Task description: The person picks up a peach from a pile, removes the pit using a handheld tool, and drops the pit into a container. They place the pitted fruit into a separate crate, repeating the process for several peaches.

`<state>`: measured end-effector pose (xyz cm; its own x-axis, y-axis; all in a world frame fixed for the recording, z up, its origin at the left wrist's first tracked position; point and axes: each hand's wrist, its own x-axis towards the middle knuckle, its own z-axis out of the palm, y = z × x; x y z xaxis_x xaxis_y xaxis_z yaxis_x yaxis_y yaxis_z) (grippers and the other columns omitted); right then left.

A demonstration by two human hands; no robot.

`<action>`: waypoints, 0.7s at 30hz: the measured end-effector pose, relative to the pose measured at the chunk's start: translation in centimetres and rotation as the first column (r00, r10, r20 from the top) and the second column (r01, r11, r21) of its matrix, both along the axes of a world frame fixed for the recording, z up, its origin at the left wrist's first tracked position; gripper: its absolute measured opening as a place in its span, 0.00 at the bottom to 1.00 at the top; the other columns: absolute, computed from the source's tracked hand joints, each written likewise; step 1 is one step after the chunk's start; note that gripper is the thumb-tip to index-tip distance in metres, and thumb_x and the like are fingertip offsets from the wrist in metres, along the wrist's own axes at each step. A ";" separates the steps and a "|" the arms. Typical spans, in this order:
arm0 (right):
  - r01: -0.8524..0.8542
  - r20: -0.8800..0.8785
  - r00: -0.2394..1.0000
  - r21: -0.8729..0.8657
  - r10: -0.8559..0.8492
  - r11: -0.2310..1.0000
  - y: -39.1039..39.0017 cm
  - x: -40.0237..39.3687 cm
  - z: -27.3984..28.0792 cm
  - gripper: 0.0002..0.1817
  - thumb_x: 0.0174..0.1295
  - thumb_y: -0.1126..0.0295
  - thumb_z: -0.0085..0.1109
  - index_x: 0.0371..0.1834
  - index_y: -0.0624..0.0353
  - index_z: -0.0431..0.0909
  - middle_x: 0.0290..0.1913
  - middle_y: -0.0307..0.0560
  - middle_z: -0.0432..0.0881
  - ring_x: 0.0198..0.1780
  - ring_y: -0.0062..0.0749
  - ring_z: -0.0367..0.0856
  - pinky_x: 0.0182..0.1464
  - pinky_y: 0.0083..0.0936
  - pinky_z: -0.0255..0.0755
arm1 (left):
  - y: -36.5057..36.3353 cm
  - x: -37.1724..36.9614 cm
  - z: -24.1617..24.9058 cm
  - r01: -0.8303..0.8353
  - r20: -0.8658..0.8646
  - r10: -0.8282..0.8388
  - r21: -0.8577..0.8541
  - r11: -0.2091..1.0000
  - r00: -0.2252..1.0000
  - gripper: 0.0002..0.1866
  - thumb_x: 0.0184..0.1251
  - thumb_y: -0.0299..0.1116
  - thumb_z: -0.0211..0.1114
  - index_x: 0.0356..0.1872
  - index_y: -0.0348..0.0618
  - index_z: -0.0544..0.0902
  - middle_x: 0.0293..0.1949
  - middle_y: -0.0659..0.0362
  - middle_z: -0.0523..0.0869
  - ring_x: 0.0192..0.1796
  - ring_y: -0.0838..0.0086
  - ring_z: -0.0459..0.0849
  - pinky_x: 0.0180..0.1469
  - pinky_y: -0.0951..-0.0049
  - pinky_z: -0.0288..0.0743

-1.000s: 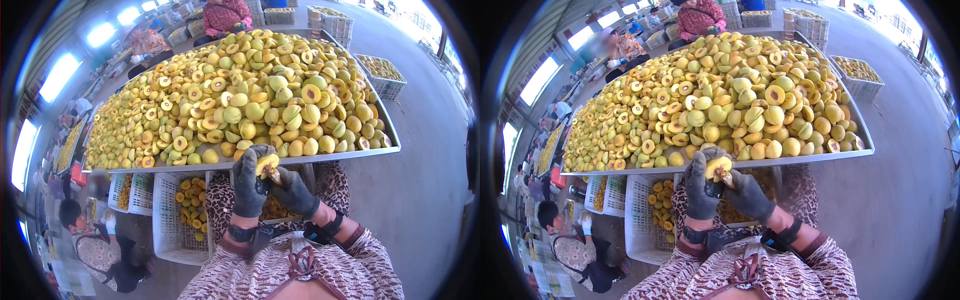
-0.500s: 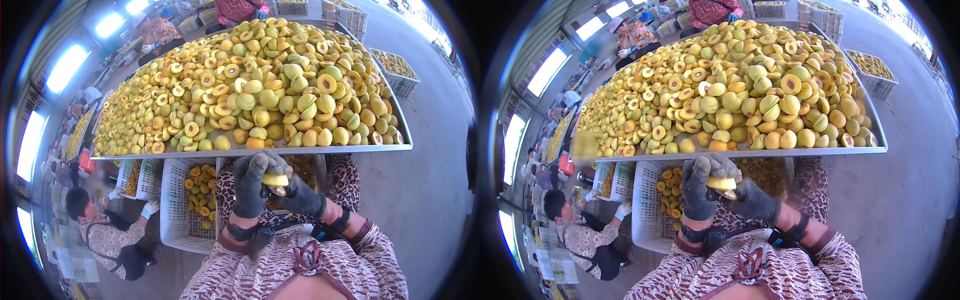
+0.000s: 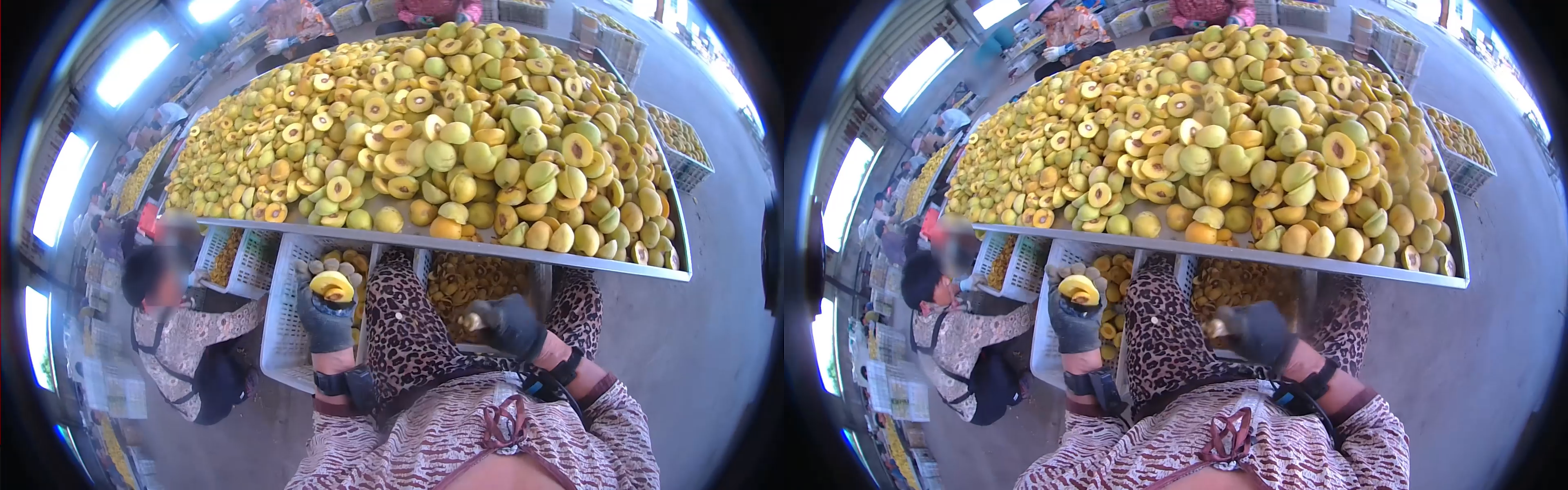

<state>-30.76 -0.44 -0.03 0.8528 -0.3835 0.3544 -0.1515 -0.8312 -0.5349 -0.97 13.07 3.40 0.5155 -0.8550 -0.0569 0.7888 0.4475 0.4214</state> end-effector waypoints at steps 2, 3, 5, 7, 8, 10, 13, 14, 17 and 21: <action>0.065 -0.168 0.983 -0.043 -0.071 0.997 -0.8 -0.5 -3.6 0.06 0.60 0.66 0.62 0.32 0.53 0.75 0.20 0.50 0.79 0.23 0.49 0.82 0.25 0.42 0.73 | -0.5 0.1 -0.7 0.002 -0.158 -0.019 -0.110 0.994 0.987 0.25 0.78 0.55 0.49 0.41 0.44 0.82 0.42 0.50 0.87 0.44 0.51 0.86 0.53 0.45 0.82; 0.101 -0.210 0.972 -0.016 -0.102 0.995 -1.1 -0.4 -4.6 0.07 0.61 0.67 0.61 0.30 0.55 0.75 0.21 0.53 0.80 0.23 0.52 0.81 0.26 0.44 0.73 | -0.8 -1.3 -0.2 -0.098 -0.084 0.101 0.039 0.994 0.991 0.25 0.78 0.55 0.50 0.41 0.43 0.82 0.42 0.50 0.87 0.44 0.52 0.86 0.52 0.47 0.82; 0.161 -0.265 0.952 0.000 -0.155 0.987 -1.4 0.3 -3.7 0.08 0.62 0.67 0.61 0.28 0.57 0.74 0.22 0.56 0.80 0.23 0.55 0.81 0.26 0.45 0.73 | -2.7 -3.8 0.5 -0.169 0.056 0.162 0.167 0.971 0.985 0.25 0.77 0.55 0.51 0.43 0.41 0.82 0.42 0.50 0.87 0.44 0.54 0.86 0.51 0.51 0.83; 0.161 -0.045 0.987 0.353 -0.156 0.922 -1.0 2.5 0.6 0.09 0.62 0.68 0.60 0.28 0.59 0.74 0.22 0.60 0.79 0.26 0.61 0.79 0.28 0.48 0.72 | -4.3 -5.8 0.0 -0.100 0.100 0.089 0.112 0.989 0.991 0.25 0.78 0.53 0.52 0.45 0.37 0.81 0.44 0.50 0.86 0.46 0.56 0.86 0.51 0.54 0.84; 0.150 0.012 0.986 0.370 -0.166 0.917 -0.7 3.4 1.5 0.08 0.62 0.69 0.60 0.28 0.59 0.74 0.22 0.61 0.78 0.27 0.62 0.79 0.29 0.49 0.72 | -5.1 -6.5 -0.2 -0.083 0.086 0.074 0.107 0.991 0.994 0.25 0.78 0.53 0.52 0.45 0.37 0.81 0.44 0.50 0.86 0.46 0.56 0.86 0.51 0.54 0.84; 0.148 0.065 0.980 0.380 -0.186 0.913 -0.4 4.7 2.7 0.07 0.61 0.69 0.60 0.29 0.60 0.74 0.22 0.61 0.78 0.29 0.64 0.79 0.30 0.49 0.72 | -6.4 -7.6 -0.4 -0.045 0.144 0.028 0.119 0.992 0.989 0.25 0.78 0.54 0.50 0.47 0.38 0.80 0.46 0.49 0.85 0.50 0.55 0.85 0.56 0.51 0.82; 0.227 0.147 0.944 0.357 -0.294 0.906 -0.4 6.0 2.9 0.08 0.61 0.68 0.60 0.31 0.59 0.74 0.24 0.63 0.78 0.31 0.64 0.79 0.31 0.51 0.71 | -8.1 -9.5 -0.6 -0.134 0.325 0.077 0.156 0.979 0.942 0.25 0.79 0.52 0.49 0.47 0.37 0.79 0.46 0.49 0.85 0.49 0.59 0.85 0.54 0.58 0.83; 0.226 0.146 0.945 0.356 -0.292 0.907 -0.5 6.1 2.4 0.08 0.61 0.68 0.60 0.31 0.59 0.74 0.24 0.63 0.78 0.31 0.64 0.79 0.31 0.51 0.71 | -8.4 -10.0 -0.7 -0.179 0.461 0.085 0.165 0.970 0.883 0.24 0.80 0.52 0.49 0.47 0.37 0.79 0.46 0.49 0.84 0.49 0.60 0.85 0.53 0.61 0.83; 0.246 0.145 0.943 0.306 -0.300 0.920 -0.7 6.4 1.8 0.08 0.63 0.68 0.59 0.32 0.60 0.74 0.24 0.64 0.78 0.31 0.65 0.79 0.31 0.51 0.70 | -9.3 -11.2 -0.6 -0.245 0.544 0.120 0.163 0.956 0.831 0.23 0.81 0.49 0.48 0.44 0.37 0.80 0.41 0.53 0.85 0.44 0.68 0.85 0.48 0.68 0.83; 0.165 0.149 0.958 0.407 -0.244 0.898 -0.6 5.7 2.3 0.10 0.66 0.67 0.59 0.32 0.63 0.77 0.25 0.65 0.79 0.32 0.64 0.81 0.30 0.47 0.71 | -10.9 -12.6 -3.1 -0.486 0.688 0.309 0.073 0.871 0.657 0.20 0.81 0.45 0.49 0.39 0.39 0.82 0.36 0.60 0.85 0.36 0.76 0.84 0.39 0.75 0.81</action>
